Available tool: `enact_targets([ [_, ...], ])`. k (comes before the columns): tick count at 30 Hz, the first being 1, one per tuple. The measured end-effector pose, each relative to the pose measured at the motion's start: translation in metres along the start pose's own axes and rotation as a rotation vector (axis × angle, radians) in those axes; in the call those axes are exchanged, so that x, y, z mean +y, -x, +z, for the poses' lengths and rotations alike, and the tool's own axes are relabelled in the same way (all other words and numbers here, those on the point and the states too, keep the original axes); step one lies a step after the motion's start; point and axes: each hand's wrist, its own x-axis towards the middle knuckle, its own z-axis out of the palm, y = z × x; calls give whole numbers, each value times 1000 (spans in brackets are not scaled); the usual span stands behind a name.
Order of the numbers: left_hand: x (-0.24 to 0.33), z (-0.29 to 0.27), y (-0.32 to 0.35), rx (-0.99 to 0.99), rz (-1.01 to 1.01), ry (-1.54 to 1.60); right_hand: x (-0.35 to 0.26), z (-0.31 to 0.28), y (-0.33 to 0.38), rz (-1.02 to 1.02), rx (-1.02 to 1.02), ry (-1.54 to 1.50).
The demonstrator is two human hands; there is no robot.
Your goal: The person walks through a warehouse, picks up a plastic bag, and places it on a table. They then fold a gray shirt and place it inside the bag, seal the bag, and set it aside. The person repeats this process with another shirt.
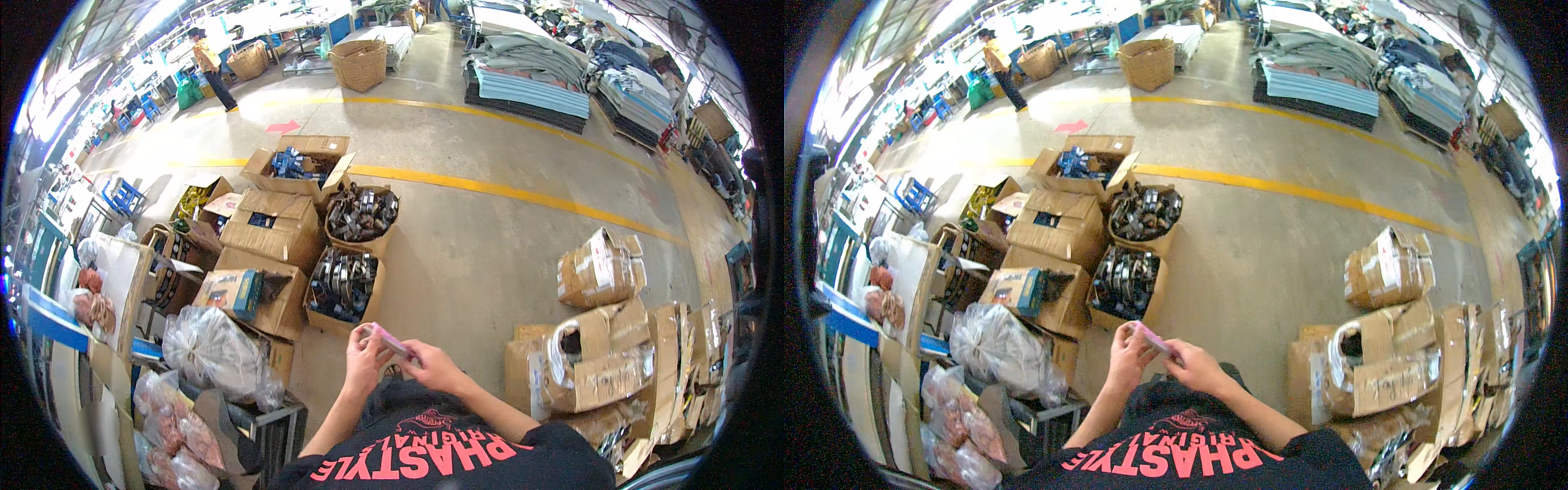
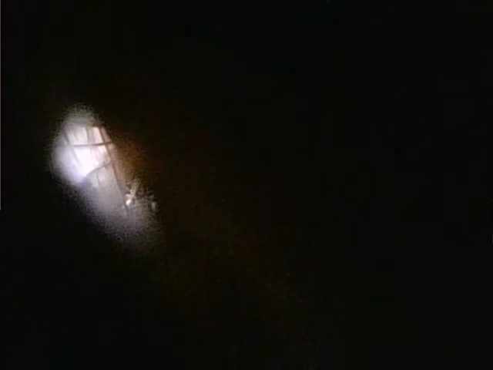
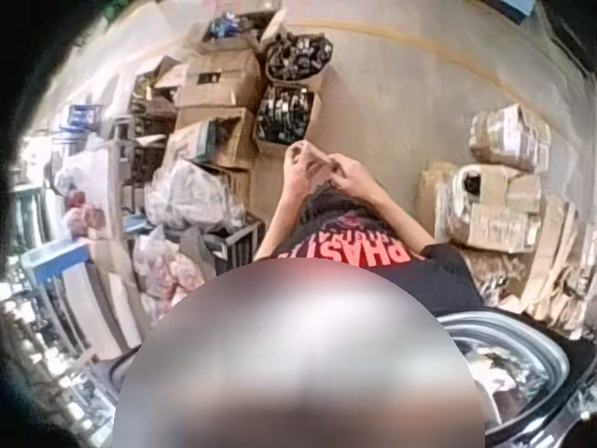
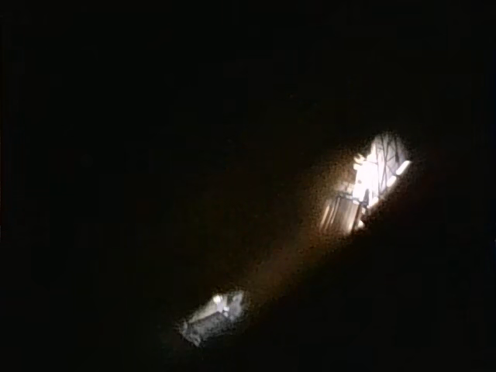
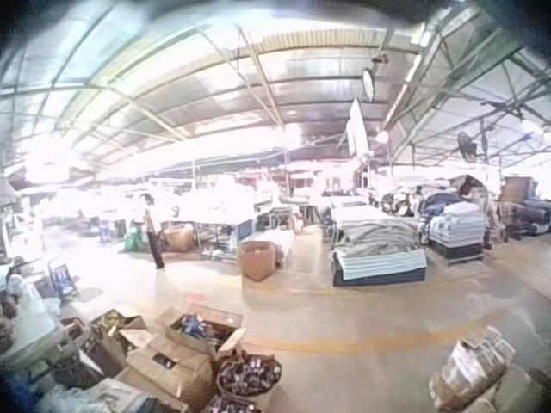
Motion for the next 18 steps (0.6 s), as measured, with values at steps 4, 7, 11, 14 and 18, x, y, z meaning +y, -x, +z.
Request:
enact_targets([
  [4, 37, 63, -131, -303, -22, -230, 14, -87, -85, 155, 347, -47],
  [7, 48, 111, -234, -339, 257, -791, 52, -160, -148, 217, 499, -197],
  [11, 62, 187, -353, -370, 4, -907, 103, -258, -241, 244, 646, -311],
  [14, 86, 245, -427, -376, 2, -860, 117, -331, -322, 264, 656, -230],
  [18, 129, 288, -532, -297, 3, -669, 116, -413, -451, 238, 535, -329],
])
